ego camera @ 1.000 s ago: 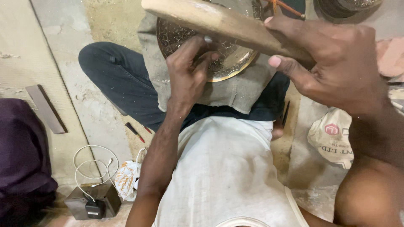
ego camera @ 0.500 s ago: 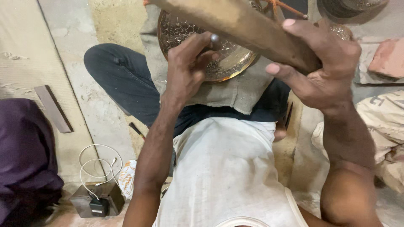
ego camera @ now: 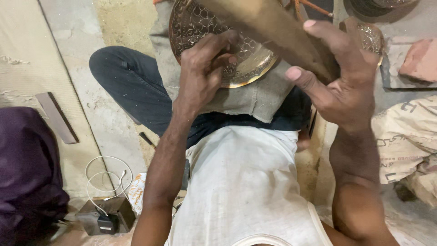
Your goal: The person sits on the floor with an engraved brass plate on their lap and decorates it by hammering. They hold a small punch against the plate's patterned surface with one hand and strike it with a wooden mallet held in the other hand, repositioning the punch repeatedly across the design.
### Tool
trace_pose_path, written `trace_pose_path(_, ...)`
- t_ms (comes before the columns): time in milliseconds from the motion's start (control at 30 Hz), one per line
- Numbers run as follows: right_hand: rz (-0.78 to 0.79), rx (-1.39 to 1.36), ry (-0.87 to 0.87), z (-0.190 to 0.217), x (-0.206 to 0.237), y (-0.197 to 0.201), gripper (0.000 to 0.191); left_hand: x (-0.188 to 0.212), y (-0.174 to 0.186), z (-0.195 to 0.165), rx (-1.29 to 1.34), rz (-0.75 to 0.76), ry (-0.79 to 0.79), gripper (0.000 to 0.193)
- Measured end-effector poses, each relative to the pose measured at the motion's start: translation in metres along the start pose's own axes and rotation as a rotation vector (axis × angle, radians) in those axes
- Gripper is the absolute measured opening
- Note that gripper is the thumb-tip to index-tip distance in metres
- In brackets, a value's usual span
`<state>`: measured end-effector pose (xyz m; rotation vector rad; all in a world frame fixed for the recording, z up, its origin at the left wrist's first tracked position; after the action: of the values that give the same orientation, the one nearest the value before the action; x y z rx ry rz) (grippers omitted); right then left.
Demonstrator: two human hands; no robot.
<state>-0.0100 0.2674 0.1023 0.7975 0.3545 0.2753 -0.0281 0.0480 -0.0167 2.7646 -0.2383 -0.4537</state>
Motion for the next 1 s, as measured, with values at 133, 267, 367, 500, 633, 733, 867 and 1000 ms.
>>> trace_pose_path(133,0.029,0.066,-0.003,0.001,-0.001,-0.003,0.049,0.001,0.005,-0.008,-0.024,-0.003,-0.032,0.022)
trace_pose_path(267,-0.069,0.1,0.097,0.012,-0.004,0.001,0.05,0.003,0.005,-0.005,0.005,0.006,-0.001,0.034)
trace_pose_path(367,0.054,0.111,0.052,0.009,-0.004,-0.009,0.051,0.002,0.002,-0.002,-0.099,-0.001,-0.048,0.025)
trace_pose_path(500,-0.014,-0.156,-0.055,-0.002,0.001,-0.006,0.051,0.005,0.001,0.003,0.017,0.018,-0.001,0.031)
trace_pose_path(633,-0.044,-0.124,-0.004,-0.001,0.008,-0.005,0.046,0.005,0.004,0.001,0.053,0.029,0.011,0.034)
trace_pose_path(733,0.038,-0.073,-0.072,-0.007,0.013,-0.009,0.047,0.003,0.003,-0.005,-0.032,0.04,-0.018,0.031)
trace_pose_path(867,0.006,-0.074,-0.033,-0.007,0.015,-0.006,0.047,0.002,0.007,-0.01,0.006,0.036,0.015,0.039)
trace_pose_path(1000,0.042,0.001,-0.037,-0.008,0.015,-0.01,0.049,-0.002,0.009,-0.015,-0.01,0.034,0.018,0.039)
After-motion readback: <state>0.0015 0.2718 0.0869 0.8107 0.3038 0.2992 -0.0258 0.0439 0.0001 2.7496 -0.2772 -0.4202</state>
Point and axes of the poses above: each hand's wrist, its own x-axis away from the middle knuckle, its own y-axis out of the back of the hand, z = x × y, the point moved 7 cm from there along -x, towards the middle knuckle, and after that the axes turned 3 degrees about x, right-handed, at the moved point
